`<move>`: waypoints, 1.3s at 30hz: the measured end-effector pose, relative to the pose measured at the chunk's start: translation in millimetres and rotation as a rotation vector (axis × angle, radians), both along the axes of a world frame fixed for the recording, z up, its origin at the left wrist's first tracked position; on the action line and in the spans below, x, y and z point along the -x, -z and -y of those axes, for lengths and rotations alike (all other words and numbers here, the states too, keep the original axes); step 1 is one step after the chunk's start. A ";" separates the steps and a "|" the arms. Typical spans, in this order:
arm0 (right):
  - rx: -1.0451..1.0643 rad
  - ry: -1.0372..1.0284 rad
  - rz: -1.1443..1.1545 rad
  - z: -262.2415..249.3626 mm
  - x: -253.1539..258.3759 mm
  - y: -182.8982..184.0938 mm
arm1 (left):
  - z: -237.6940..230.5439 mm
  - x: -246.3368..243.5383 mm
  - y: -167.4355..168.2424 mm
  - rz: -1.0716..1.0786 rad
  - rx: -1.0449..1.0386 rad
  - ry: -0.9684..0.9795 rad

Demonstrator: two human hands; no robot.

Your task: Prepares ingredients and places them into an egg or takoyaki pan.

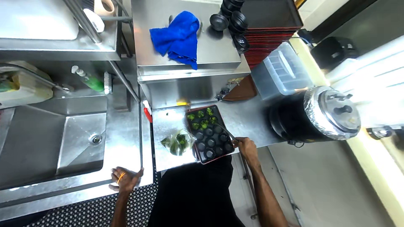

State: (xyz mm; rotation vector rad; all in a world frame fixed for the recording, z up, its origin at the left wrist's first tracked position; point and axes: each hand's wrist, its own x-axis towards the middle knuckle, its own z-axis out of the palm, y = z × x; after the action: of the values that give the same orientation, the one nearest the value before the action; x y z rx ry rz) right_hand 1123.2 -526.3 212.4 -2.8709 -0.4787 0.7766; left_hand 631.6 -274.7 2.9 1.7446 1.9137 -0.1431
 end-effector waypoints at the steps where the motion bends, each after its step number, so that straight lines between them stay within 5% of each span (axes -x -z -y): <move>1: 0.017 0.002 0.001 -0.4 1.5 2.2 | 0.0 -0.7 -0.8 -0.001 0.000 0.002; 9: -0.015 -0.045 0.015 -5.8 15.7 -4.4 | -2.0 -0.7 -1.7 0.008 -0.017 0.005; 18: 0.229 -0.203 0.084 -32.5 49.4 -9.6 | -1.4 -1.8 -1.6 0.008 -0.006 -0.002; 30: 0.229 -0.219 0.105 -36.8 37.3 1.1 | -0.9 -2.4 -1.9 -0.007 -0.017 -0.002; 39: -0.225 -0.076 -0.138 -2.9 16.1 5.2 | -0.4 -1.3 -4.2 0.020 -0.018 0.008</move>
State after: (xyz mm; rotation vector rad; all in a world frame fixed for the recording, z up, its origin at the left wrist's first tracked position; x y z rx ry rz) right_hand 1107.1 -523.4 207.2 -2.5859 -0.6178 0.8652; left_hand 632.9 -274.3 7.0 1.7593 1.8992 -0.1117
